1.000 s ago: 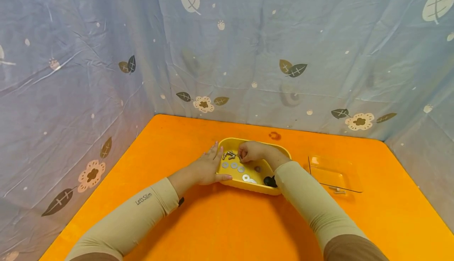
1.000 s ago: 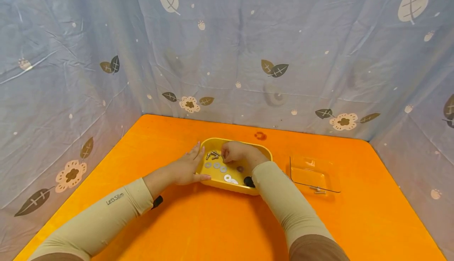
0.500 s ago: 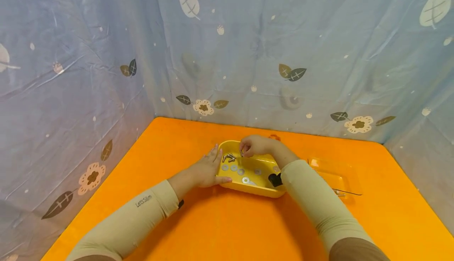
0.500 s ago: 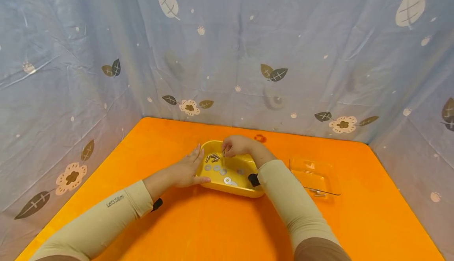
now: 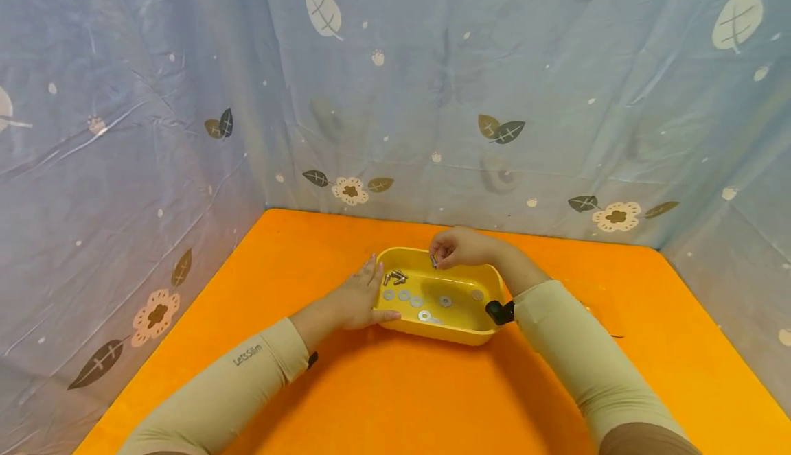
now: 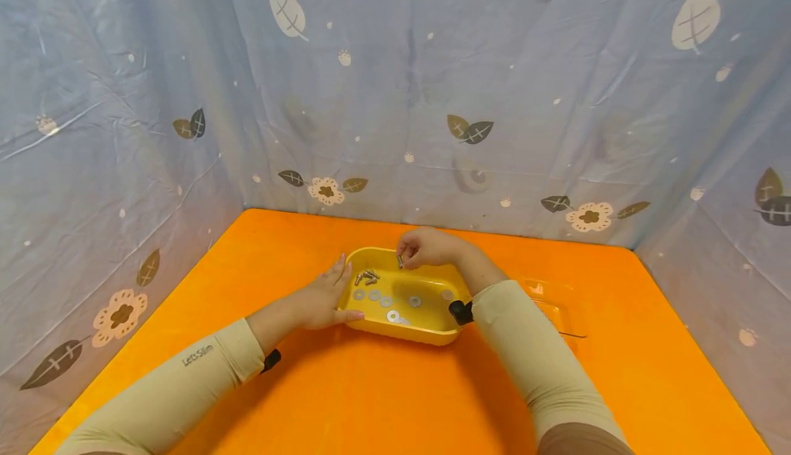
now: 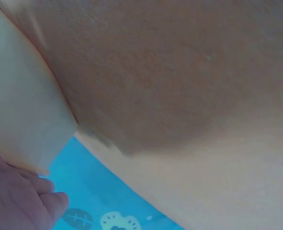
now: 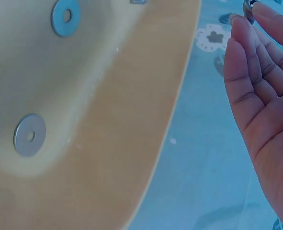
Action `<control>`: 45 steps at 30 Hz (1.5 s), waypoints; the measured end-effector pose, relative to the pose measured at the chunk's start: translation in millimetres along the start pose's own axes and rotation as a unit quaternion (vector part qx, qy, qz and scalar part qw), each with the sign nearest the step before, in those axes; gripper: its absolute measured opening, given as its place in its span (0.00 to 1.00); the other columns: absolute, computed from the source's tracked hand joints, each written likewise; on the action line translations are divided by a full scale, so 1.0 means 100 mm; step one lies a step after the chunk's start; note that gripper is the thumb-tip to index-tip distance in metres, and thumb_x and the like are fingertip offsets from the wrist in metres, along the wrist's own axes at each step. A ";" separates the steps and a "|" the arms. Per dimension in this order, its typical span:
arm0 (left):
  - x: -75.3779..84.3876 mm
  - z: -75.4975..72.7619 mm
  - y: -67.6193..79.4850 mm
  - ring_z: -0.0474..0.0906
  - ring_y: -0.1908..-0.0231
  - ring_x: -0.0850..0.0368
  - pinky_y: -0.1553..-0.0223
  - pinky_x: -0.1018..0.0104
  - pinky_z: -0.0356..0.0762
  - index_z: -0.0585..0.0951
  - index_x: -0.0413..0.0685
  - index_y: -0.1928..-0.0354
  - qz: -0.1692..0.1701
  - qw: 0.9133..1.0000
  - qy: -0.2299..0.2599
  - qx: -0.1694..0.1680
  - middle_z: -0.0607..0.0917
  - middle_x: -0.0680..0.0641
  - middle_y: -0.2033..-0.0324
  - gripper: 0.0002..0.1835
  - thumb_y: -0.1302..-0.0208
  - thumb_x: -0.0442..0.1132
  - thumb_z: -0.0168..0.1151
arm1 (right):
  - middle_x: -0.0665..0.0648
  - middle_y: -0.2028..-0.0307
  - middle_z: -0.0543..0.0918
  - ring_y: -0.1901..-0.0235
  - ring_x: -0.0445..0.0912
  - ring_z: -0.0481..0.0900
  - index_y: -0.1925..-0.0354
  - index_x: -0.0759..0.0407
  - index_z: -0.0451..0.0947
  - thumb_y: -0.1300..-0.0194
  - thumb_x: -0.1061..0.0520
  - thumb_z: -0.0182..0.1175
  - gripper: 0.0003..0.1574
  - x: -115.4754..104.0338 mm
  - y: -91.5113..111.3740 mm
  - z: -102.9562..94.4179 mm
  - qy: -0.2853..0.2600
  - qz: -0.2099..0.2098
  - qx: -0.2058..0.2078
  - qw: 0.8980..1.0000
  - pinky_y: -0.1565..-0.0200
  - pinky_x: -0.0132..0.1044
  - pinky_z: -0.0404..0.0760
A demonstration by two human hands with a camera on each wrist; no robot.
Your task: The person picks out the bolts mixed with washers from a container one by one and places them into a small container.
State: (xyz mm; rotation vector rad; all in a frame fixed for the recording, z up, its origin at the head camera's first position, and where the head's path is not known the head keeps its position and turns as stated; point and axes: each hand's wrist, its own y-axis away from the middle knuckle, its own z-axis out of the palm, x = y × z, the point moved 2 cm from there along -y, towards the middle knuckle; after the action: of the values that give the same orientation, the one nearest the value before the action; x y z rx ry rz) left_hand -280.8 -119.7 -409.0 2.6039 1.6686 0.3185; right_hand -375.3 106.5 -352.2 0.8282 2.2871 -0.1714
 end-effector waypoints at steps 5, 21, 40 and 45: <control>-0.01 0.01 0.00 0.37 0.31 0.42 0.35 0.48 0.46 0.39 0.34 0.31 0.002 1.000 0.002 0.004 0.33 0.35 0.32 0.58 0.46 0.72 0.46 | 0.55 0.68 0.79 0.66 0.46 0.77 0.57 0.67 0.75 0.43 0.63 0.63 0.14 0.04 0.11 -0.05 -0.076 0.012 0.015 0.997 0.59 0.37 0.78; -0.01 0.03 0.00 0.34 0.31 0.44 0.35 0.48 0.46 0.37 0.35 0.31 0.002 1.000 0.000 -0.004 0.31 0.36 0.32 0.59 0.47 0.74 0.44 | 0.60 0.65 0.79 0.64 0.47 0.77 0.54 0.71 0.73 0.42 0.63 0.62 0.19 0.11 0.52 -0.20 -0.189 0.000 0.045 0.981 0.55 0.46 0.77; -0.01 0.01 -0.01 0.34 0.31 0.45 0.35 0.50 0.46 0.38 0.35 0.31 -0.004 1.000 0.005 -0.004 0.31 0.37 0.32 0.59 0.48 0.75 0.43 | 0.55 0.65 0.80 0.64 0.43 0.79 0.53 0.78 0.68 0.40 0.64 0.59 0.22 0.47 1.38 -0.42 -0.201 0.010 0.147 0.968 0.58 0.36 0.79; 0.00 0.00 -0.01 0.35 0.31 0.44 0.35 0.49 0.47 0.39 0.34 0.31 0.003 1.000 0.000 0.001 0.32 0.35 0.32 0.59 0.47 0.74 0.44 | 0.60 0.65 0.79 0.64 0.45 0.80 0.53 0.78 0.69 0.39 0.65 0.58 0.19 0.60 1.59 -0.44 -0.189 0.008 0.162 0.968 0.59 0.36 0.80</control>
State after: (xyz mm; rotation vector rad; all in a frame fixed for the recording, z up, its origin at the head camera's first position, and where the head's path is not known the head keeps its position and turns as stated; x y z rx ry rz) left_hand -281.9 -119.7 -409.3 2.6114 1.6621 0.3183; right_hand -337.1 277.7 -341.9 0.8883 1.9163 -0.6545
